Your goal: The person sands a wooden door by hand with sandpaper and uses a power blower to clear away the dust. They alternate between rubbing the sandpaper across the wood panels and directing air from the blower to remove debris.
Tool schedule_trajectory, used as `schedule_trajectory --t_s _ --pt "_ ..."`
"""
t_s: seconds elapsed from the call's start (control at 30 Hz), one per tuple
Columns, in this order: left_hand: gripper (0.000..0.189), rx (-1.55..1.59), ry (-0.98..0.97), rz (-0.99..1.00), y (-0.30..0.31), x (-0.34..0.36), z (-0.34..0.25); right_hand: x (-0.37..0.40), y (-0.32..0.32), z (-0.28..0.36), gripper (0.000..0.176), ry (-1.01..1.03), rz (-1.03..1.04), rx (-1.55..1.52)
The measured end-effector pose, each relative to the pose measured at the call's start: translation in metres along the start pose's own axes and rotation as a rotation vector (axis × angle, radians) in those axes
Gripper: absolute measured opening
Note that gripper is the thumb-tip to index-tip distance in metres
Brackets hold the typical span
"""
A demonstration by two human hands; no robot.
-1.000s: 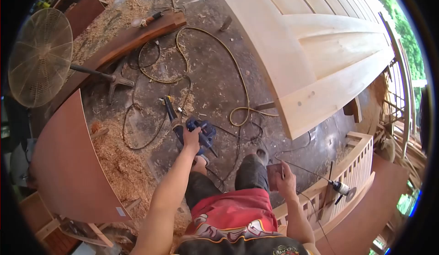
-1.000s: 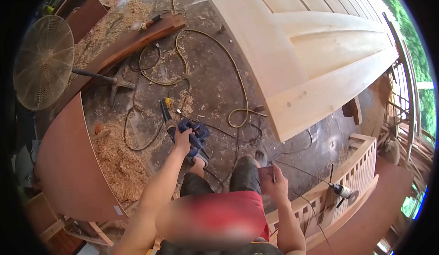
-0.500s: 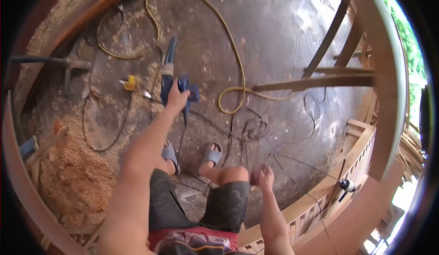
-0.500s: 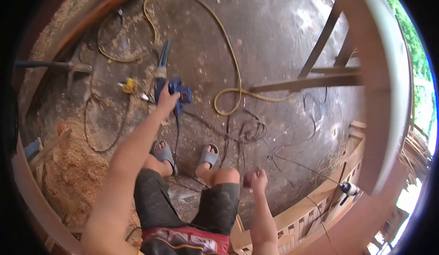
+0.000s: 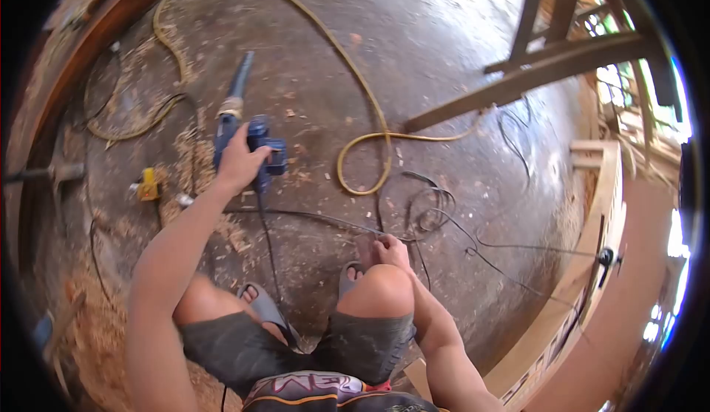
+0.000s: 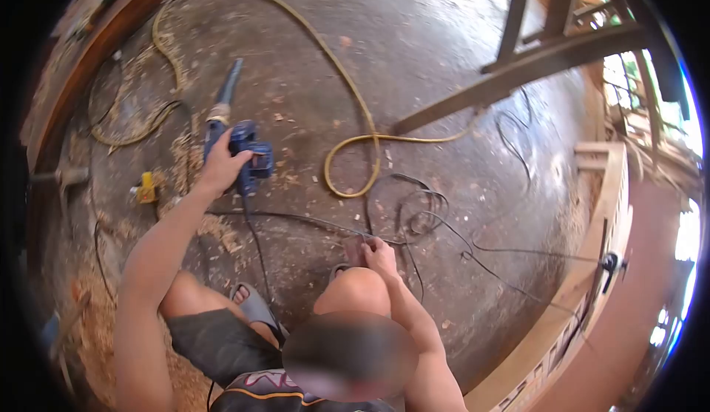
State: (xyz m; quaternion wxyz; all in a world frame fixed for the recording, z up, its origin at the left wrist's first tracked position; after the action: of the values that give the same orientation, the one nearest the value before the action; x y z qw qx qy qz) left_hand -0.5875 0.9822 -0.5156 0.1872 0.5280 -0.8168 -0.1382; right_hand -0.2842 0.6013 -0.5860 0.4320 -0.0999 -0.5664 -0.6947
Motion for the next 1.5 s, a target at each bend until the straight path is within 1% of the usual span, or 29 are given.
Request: schedule_trajectory --t_s 0.07,0.17,0.2,0.3,0.43,0.47,0.53,0.57,0.6,0.63,0.67,0.7,0.77,0.8,0.87,0.93,1.03,1.07,1.1,1.13,1.17,1.2,1.23,1.27,1.33,1.4,1.43,1.47,1.5 --pt "0.065 -0.061 0.025 0.027 0.0 -0.003 -0.007 -0.001 0.008 -0.008 0.039 0.012 -0.186 -0.044" --pt "0.072 -0.088 0.085 0.06 -0.013 -0.005 -0.017 -0.01 0.024 -0.037 0.047 0.081 -0.622 0.097" --pt "0.073 -0.092 0.11 0.065 -0.018 -0.006 -0.02 -0.015 0.028 -0.042 0.055 -0.01 -0.578 0.108" --pt "0.074 -0.262 0.066 0.02 -0.034 -0.011 -0.012 -0.033 0.032 -0.057 0.053 -0.242 -0.234 0.109" --pt "0.068 -0.152 0.131 0.051 -0.032 -0.019 -0.017 -0.033 0.051 -0.076 0.028 -0.149 -0.022 -0.075" --pt "0.067 -0.358 -0.072 -0.042 -0.037 -0.012 -0.034 -0.036 0.053 -0.091 0.019 0.102 -0.291 0.122" --pt "0.066 -0.731 -0.504 -0.247 -0.055 0.02 -0.086 -0.021 0.101 -0.104 0.016 0.061 -0.41 -0.12" --pt "0.066 -0.632 -0.635 -0.092 -0.072 0.034 -0.082 -0.01 0.134 -0.103 0.014 0.049 -0.471 -0.238" --pt "0.058 -0.585 -0.663 0.124 -0.09 0.05 -0.093 0.013 0.178 -0.096 0.016 0.151 -0.609 -0.256" --pt "0.055 -0.428 -0.468 0.382 -0.109 0.062 -0.084 0.047 0.233 -0.072 0.014 0.178 -0.659 -0.283" --pt "0.051 -0.269 -0.266 0.629 -0.133 0.076 -0.066 0.074 0.272 -0.068 0.013 0.115 -0.671 -0.531" --pt "0.051 -0.273 -0.256 0.678 -0.159 0.092 -0.04 0.115 0.313 -0.044 0.016 0.044 -0.7 -0.735" --pt "0.057 -0.158 -0.186 0.759 -0.201 0.122 -0.024 0.194 0.366 -0.017 0.019 0.17 -0.687 -0.844" --pt "0.064 -0.041 -0.123 0.798 -0.225 0.137 -0.043 0.227 0.372 -0.008 0.019 0.254 -0.654 -0.832" --pt "0.089 0.295 -0.01 0.93 -0.247 0.163 -0.153 0.287 0.373 0.014 0.019 0.342 -0.503 -0.67" --pt "0.079 0.325 -0.413 0.852 -0.271 0.186 -0.229 0.32 0.36 0.045 0.02 0.396 -0.311 -0.437" --pt "0.054 0.396 -0.42 1.075 -0.3 0.196 -0.299 0.369 0.353 0.057 0.021 0.465 -0.243 -0.279" --pt "0.029 0.202 -0.497 1.006 -0.306 0.194 -0.305 0.392 0.358 0.054 0.021 0.473 -0.339 -0.305" --pt "0.022 0.08 -0.52 0.955 -0.313 0.186 -0.304 0.415 0.358 0.044 0.018 0.508 -0.595 -0.352" --pt "0.016 -0.047 -0.536 0.899 -0.32 0.173 -0.297 0.446 0.354 0.017 0.026 0.483 -0.894 -0.366" --pt "0.018 -0.159 -0.568 0.827 -0.323 0.156 -0.288 0.496 0.347 -0.043 0.022 0.371 -1.24 -0.482" --pt "0.02 -0.283 -0.584 0.743 -0.322 0.134 -0.274 0.524 0.356 -0.068 0.02 0.357 -1.326 -0.815" --pt "0.02 -0.254 -0.481 0.793 -0.323 0.104 -0.253 0.553 0.364 -0.092 0.019 0.385 -1.436 -1.157" --pt "0.02 -0.223 -0.378 0.83 -0.319 0.075 -0.238 0.58 0.371 -0.117 0.02 0.238 -1.567 -1.191" --pt "0.022 -0.278 -0.375 0.692 -0.295 0.038 -0.236 0.633 0.357 -0.198 0.022 -0.038 -1.746 -1.189" --pt "0.023 -0.156 -0.16 0.714 -0.274 0.02 -0.253 0.691 0.324 -0.29 0.028 -0.36 -1.856 -1.046" --pt "0.022 -0.23 -0.419 0.555 -0.268 0.02 -0.266 0.701 0.309 -0.323 0.033 -0.543 -1.909 -0.935" --pt "0.021 -0.305 -0.67 0.388 -0.264 0.024 -0.28 0.688 0.295 -0.314 0.04 -0.797 -1.997 -0.78" --pt "0.019 -0.299 -0.692 0.401 -0.257 0.027 -0.3 0.676 0.279 -0.31 0.047 -1.07 -2.055 -0.643"
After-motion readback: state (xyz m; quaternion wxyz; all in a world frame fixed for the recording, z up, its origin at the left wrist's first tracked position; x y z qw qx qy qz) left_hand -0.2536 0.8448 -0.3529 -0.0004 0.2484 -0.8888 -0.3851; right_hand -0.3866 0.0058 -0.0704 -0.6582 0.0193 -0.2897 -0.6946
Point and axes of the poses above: each hand's wrist, its own x-axis away from the middle knuckle, its own y-axis out of the back of the hand, z = x × y, the point moved 3 cm from there along -x, towards the middle knuckle, and after that the axes turned 5 degrees about -y, right-handed, at the moved point
